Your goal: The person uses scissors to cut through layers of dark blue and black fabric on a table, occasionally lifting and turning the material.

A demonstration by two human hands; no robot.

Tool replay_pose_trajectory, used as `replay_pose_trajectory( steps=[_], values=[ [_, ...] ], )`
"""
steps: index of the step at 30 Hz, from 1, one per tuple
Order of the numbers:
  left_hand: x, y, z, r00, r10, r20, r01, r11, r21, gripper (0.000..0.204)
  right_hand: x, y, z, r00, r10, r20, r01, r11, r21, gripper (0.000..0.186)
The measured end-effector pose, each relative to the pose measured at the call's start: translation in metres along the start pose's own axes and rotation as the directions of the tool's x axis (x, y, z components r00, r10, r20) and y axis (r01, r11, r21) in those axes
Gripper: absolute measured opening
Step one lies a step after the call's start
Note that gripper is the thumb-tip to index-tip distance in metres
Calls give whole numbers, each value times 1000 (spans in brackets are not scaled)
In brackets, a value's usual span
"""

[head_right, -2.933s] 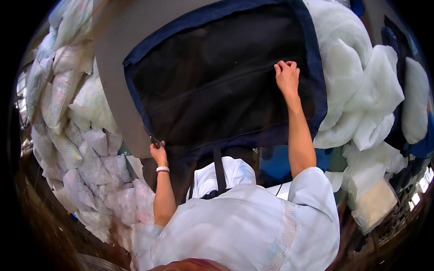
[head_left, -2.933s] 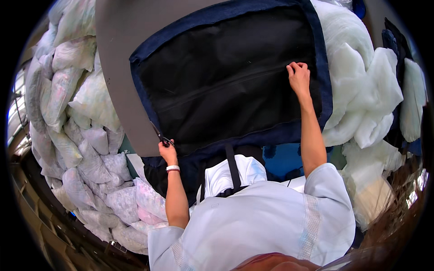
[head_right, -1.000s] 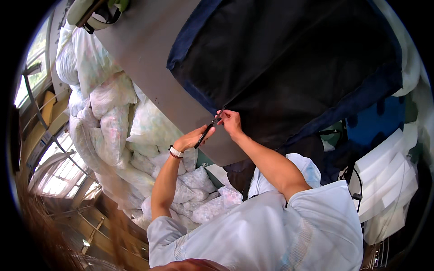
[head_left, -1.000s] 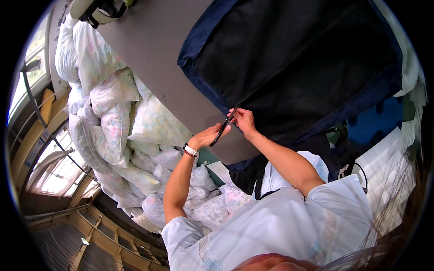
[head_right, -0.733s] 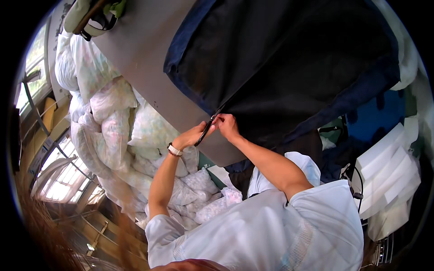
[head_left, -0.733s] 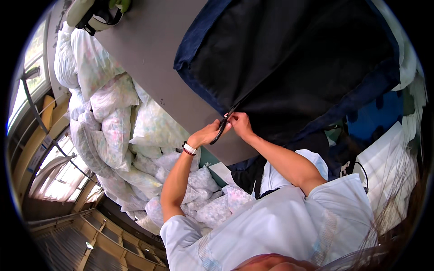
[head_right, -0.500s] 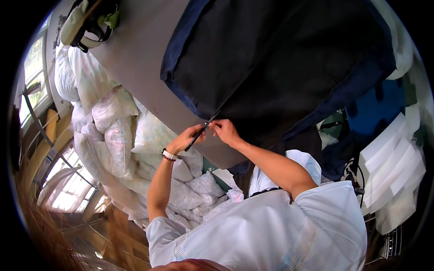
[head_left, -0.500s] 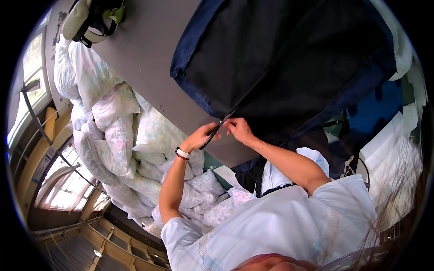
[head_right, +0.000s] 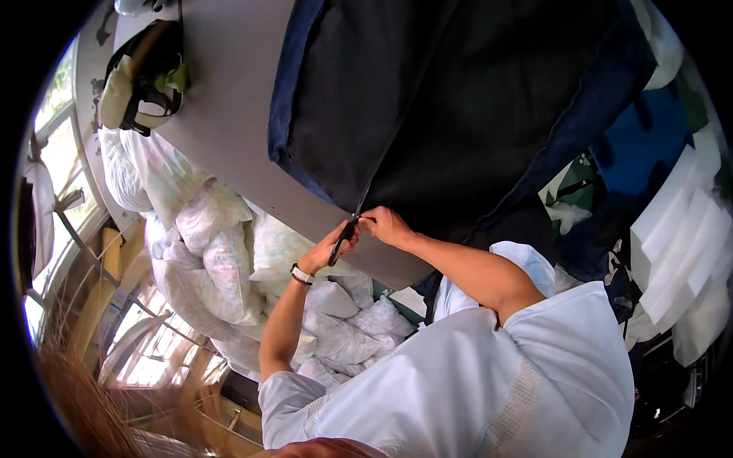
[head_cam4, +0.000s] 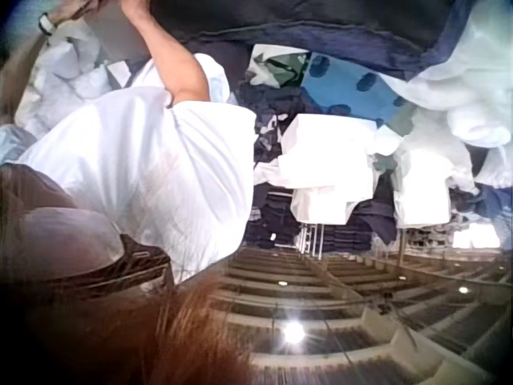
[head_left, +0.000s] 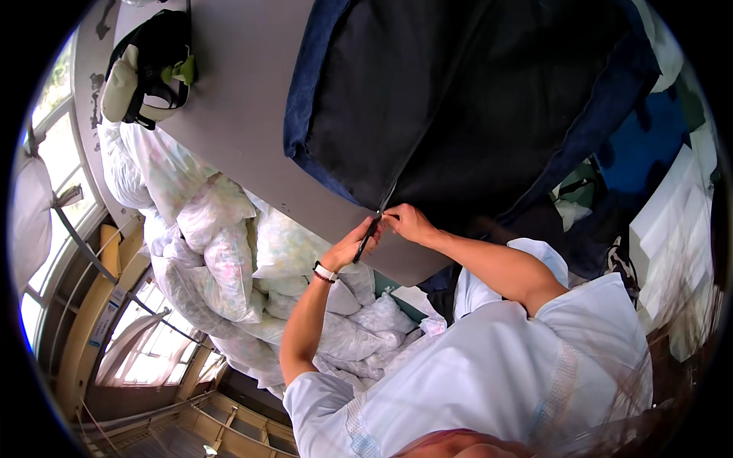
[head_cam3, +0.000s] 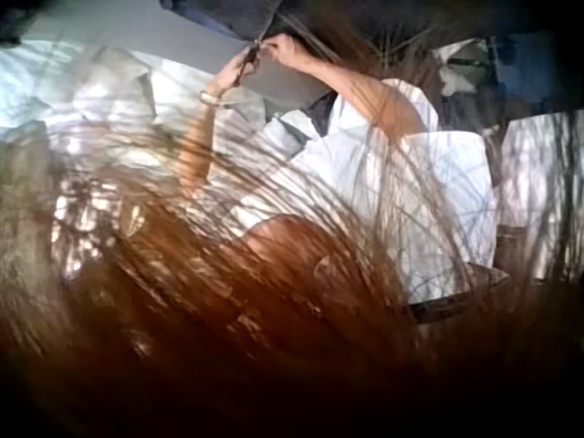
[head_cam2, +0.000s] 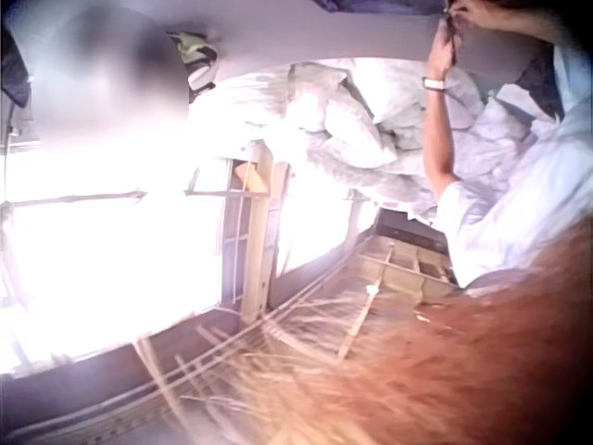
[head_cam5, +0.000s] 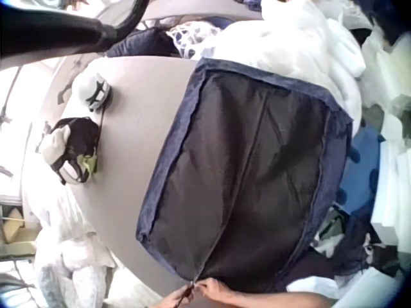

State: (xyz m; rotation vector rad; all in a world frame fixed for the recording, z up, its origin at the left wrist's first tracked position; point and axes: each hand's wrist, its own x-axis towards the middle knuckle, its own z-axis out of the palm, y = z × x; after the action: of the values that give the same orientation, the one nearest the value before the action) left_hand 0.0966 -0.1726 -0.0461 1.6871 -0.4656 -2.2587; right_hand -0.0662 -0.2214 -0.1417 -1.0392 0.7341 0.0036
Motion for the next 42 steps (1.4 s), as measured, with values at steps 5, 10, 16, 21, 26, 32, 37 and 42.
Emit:
replay_pose_trajectory(
  steps=[5,10,16,21,26,32,37,42],
  values=[
    [7,3,2,998,-21,-56,21,1000,8,31,-3,-1,-3,999,-8,-41,6,999,-38,18],
    [24,42,7,1000,2,-31,1,995,95,26,-4,5,-4,994,-46,-95,34,991,-126,16],
    [69,114,21,988,139,-73,-131,986,101,19,-3,18,3,998,-45,-46,41,994,-98,21],
    [98,191,34,982,180,-51,-176,981,81,16,-2,29,8,997,-50,-63,43,993,-105,21],
    [146,289,47,949,316,-9,-315,948,45,16,-1,42,12,994,36,-105,-61,969,-240,19],
    [213,419,72,938,343,-46,-337,935,106,19,5,36,17,975,133,-175,-169,963,-208,19],
    [259,444,80,969,245,-23,-233,944,233,18,10,19,-1,994,64,-94,-79,982,-172,19],
    [269,440,54,993,113,24,-115,988,104,18,15,21,-28,993,107,56,-98,985,-143,20]
  ],
)
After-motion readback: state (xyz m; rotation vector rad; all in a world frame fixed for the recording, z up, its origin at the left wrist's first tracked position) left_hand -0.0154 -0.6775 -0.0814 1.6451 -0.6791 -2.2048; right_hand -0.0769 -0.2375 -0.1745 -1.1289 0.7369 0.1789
